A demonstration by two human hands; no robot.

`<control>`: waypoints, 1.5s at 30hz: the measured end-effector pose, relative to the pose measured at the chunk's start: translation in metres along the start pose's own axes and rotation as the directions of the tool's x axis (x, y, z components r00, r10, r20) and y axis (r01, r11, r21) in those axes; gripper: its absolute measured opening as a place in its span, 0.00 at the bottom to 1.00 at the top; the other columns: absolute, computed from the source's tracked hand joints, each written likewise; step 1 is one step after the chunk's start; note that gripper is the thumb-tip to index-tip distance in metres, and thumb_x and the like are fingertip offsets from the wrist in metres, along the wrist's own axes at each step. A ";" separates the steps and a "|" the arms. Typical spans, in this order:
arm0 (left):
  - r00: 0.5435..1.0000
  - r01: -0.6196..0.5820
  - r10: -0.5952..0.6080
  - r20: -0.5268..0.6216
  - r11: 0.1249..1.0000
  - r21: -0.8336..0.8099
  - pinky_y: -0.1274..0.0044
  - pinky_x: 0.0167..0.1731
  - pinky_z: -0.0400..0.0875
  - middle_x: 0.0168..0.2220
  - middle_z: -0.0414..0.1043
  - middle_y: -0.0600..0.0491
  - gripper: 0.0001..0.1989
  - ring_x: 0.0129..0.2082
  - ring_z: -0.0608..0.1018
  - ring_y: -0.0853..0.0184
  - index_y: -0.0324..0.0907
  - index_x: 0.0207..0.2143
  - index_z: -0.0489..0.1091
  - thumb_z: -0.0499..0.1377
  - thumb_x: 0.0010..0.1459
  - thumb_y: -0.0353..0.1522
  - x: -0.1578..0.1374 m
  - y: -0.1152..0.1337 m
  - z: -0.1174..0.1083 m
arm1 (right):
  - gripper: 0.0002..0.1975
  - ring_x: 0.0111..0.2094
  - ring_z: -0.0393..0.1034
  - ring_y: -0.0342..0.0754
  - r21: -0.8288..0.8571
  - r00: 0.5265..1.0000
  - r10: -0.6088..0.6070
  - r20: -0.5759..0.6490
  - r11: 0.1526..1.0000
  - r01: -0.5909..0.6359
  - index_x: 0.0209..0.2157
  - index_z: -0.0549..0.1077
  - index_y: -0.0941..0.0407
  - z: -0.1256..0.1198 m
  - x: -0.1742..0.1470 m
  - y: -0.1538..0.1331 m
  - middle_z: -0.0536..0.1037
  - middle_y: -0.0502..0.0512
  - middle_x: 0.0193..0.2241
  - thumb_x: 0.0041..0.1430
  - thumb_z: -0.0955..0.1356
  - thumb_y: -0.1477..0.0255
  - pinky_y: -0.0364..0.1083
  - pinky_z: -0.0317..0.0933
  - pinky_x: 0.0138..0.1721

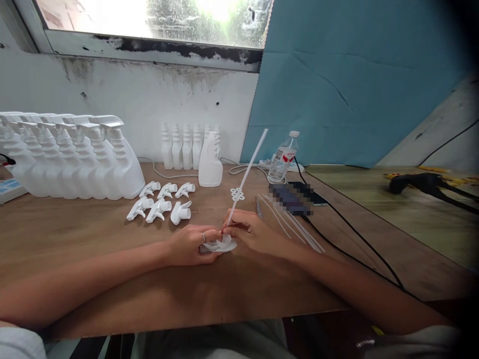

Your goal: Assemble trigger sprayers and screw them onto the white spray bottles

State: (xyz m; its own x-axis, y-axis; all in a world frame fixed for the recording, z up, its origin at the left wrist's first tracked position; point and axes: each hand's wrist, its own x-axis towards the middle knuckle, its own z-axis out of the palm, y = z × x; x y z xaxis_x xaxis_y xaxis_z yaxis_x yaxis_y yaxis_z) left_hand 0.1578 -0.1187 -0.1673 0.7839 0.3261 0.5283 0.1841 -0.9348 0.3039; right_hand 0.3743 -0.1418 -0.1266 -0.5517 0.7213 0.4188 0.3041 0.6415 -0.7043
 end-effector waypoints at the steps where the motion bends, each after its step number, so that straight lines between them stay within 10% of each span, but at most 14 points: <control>1: 1.000 0.001 -0.001 0.001 1.000 -0.004 0.81 0.31 0.69 0.37 0.76 0.50 0.09 0.32 0.77 0.69 0.41 0.40 0.67 0.58 0.56 0.33 0.000 -0.001 0.000 | 0.10 0.28 0.64 0.42 -0.005 1.000 -0.009 0.001 1.000 0.009 0.26 0.69 0.58 0.001 0.000 0.000 0.69 0.50 0.26 0.61 0.66 0.71 0.41 0.59 0.29; 11: 0.988 0.136 -0.129 0.087 0.988 -0.078 0.80 0.35 0.70 0.39 0.75 0.52 0.14 0.36 0.77 0.68 0.42 0.45 0.67 0.60 0.55 0.35 -0.003 -0.004 -0.002 | 0.10 0.28 0.62 0.42 -0.056 1.000 0.006 -0.001 0.998 -0.006 0.26 0.67 0.58 0.008 -0.004 -0.003 0.68 0.50 0.26 0.61 0.65 0.72 0.42 0.57 0.30; 20: 0.947 0.298 -0.316 -0.052 0.928 -0.223 0.76 0.39 0.71 0.41 0.75 0.54 0.21 0.37 0.78 0.67 0.46 0.48 0.60 0.62 0.54 0.36 0.012 0.008 -0.012 | 0.23 0.38 0.70 0.46 0.526 0.957 0.282 0.072 0.804 -0.277 0.44 0.72 0.56 -0.001 -0.002 0.013 0.75 0.54 0.37 0.49 0.74 0.61 0.44 0.63 0.38; 27: 0.934 0.259 -0.320 -0.160 0.914 -0.312 0.80 0.27 0.71 0.36 0.76 0.56 0.29 0.26 0.78 0.71 0.46 0.49 0.54 0.66 0.50 0.40 0.075 -0.001 -0.040 | 0.14 0.32 0.72 0.45 0.567 0.893 0.358 -0.272 0.810 -0.152 0.33 0.75 0.55 -0.038 0.012 0.008 0.78 0.51 0.32 0.46 0.75 0.63 0.44 0.64 0.35; 30: 0.935 0.139 -0.205 -0.289 0.962 -0.234 0.80 0.28 0.70 0.34 0.75 0.55 0.23 0.29 0.77 0.71 0.44 0.46 0.58 0.63 0.53 0.41 0.105 -0.023 -0.058 | 0.13 0.31 0.72 0.44 0.442 0.846 0.267 -0.462 0.896 -0.042 0.32 0.74 0.54 -0.072 0.023 0.003 0.77 0.49 0.30 0.46 0.75 0.65 0.43 0.66 0.33; 33: 0.840 0.139 -0.149 -0.521 0.989 -0.059 0.78 0.33 0.70 0.38 0.73 0.50 0.16 0.37 0.76 0.68 0.42 0.43 0.61 0.61 0.56 0.39 0.131 -0.063 -0.076 | 0.13 0.35 0.75 0.48 0.214 0.793 0.130 -0.595 0.977 0.000 0.35 0.73 0.54 -0.118 0.038 -0.006 0.77 0.50 0.32 0.47 0.75 0.67 0.47 0.68 0.36; 38: 0.669 0.464 -0.475 -0.572 0.868 -0.178 0.70 0.46 0.68 0.55 0.64 0.39 0.30 0.51 0.72 0.58 0.38 0.51 0.60 0.65 0.50 0.39 0.155 -0.134 -0.090 | 0.14 0.28 0.73 0.45 -0.062 0.628 -0.070 -0.775 0.997 0.034 0.34 0.70 0.57 -0.185 0.057 -0.023 0.73 0.51 0.29 0.45 0.75 0.72 0.46 0.66 0.31; 42: 0.684 0.520 -0.577 -0.446 0.815 -0.257 0.69 0.45 0.69 0.51 0.70 0.38 0.29 0.48 0.74 0.56 0.36 0.52 0.64 0.64 0.50 0.40 0.154 -0.155 -0.084 | 0.11 0.29 0.68 0.41 -0.307 0.502 -0.266 -0.823 0.952 0.002 0.32 0.72 0.57 -0.204 0.057 -0.031 0.73 0.52 0.30 0.45 0.75 0.75 0.42 0.62 0.27; 45: 0.716 0.501 -0.557 -0.421 0.830 -0.245 0.72 0.42 0.71 0.45 0.75 0.43 0.20 0.43 0.77 0.59 0.36 0.46 0.70 0.62 0.52 0.37 0.150 -0.151 -0.081 | 0.11 0.30 0.65 0.41 -0.457 0.510 -0.336 -0.792 0.880 -0.130 0.32 0.74 0.56 -0.204 0.050 -0.035 0.74 0.51 0.31 0.44 0.74 0.78 0.41 0.60 0.29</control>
State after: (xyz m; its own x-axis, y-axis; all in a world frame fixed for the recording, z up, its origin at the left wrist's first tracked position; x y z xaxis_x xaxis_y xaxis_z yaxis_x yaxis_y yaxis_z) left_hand 0.1997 0.0831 -0.0695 0.2095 0.8136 0.5424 0.4002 -0.5775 0.7115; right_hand 0.4948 -0.0750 0.0359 0.2316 0.3594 0.9040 0.6941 0.5901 -0.4124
